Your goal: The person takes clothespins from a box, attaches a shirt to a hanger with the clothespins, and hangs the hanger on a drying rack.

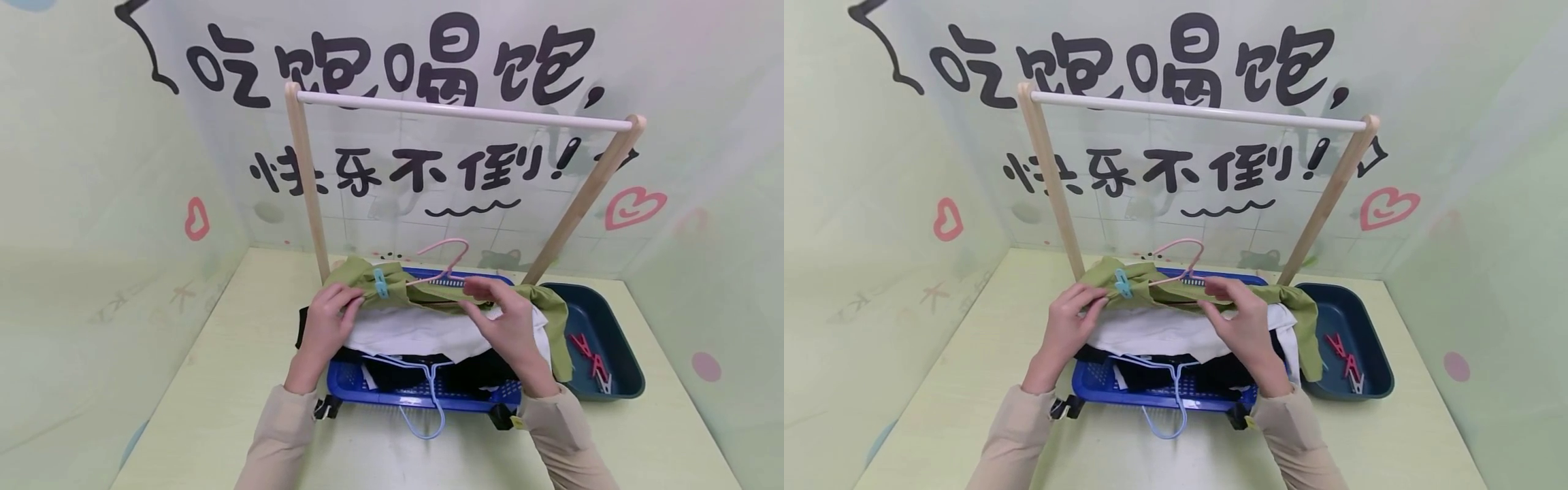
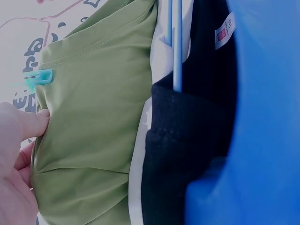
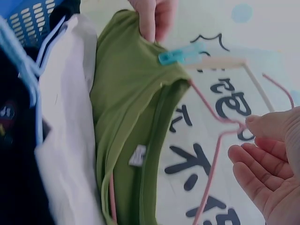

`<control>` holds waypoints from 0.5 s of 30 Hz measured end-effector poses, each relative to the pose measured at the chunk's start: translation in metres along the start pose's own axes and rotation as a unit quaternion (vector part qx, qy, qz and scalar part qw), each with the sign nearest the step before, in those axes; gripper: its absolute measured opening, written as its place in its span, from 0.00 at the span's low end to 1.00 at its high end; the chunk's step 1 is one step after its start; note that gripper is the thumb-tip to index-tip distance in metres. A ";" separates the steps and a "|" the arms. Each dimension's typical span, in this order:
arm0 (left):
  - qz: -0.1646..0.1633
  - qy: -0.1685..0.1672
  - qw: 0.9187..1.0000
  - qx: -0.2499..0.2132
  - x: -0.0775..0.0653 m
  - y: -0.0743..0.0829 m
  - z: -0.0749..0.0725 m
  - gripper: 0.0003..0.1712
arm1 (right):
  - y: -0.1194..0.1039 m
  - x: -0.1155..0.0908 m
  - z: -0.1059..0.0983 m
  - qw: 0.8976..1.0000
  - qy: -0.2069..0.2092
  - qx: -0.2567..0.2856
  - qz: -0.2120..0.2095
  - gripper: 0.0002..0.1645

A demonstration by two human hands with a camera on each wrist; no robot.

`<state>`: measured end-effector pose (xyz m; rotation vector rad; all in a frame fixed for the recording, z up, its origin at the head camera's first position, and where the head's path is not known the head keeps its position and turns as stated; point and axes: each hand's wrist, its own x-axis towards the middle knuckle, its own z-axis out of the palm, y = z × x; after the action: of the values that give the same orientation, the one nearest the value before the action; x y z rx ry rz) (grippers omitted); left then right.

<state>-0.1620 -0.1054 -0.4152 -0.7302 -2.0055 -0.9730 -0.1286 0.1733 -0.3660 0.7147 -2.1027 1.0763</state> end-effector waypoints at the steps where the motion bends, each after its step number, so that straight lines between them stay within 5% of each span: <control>1: 0.000 0.000 1.000 -0.001 0.000 0.000 0.000 0.07 | 0.002 -0.002 -0.003 1.000 0.003 -0.007 0.003 0.21; 15: -0.009 -0.005 1.000 0.002 -0.002 0.001 0.000 0.08 | 0.011 -0.027 -0.047 0.991 0.078 -0.082 0.075 0.20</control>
<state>-0.1603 -0.1057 -0.4161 -0.7168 -2.0246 -0.9775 -0.1049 0.2234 -0.3709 0.3861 -2.1046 0.9887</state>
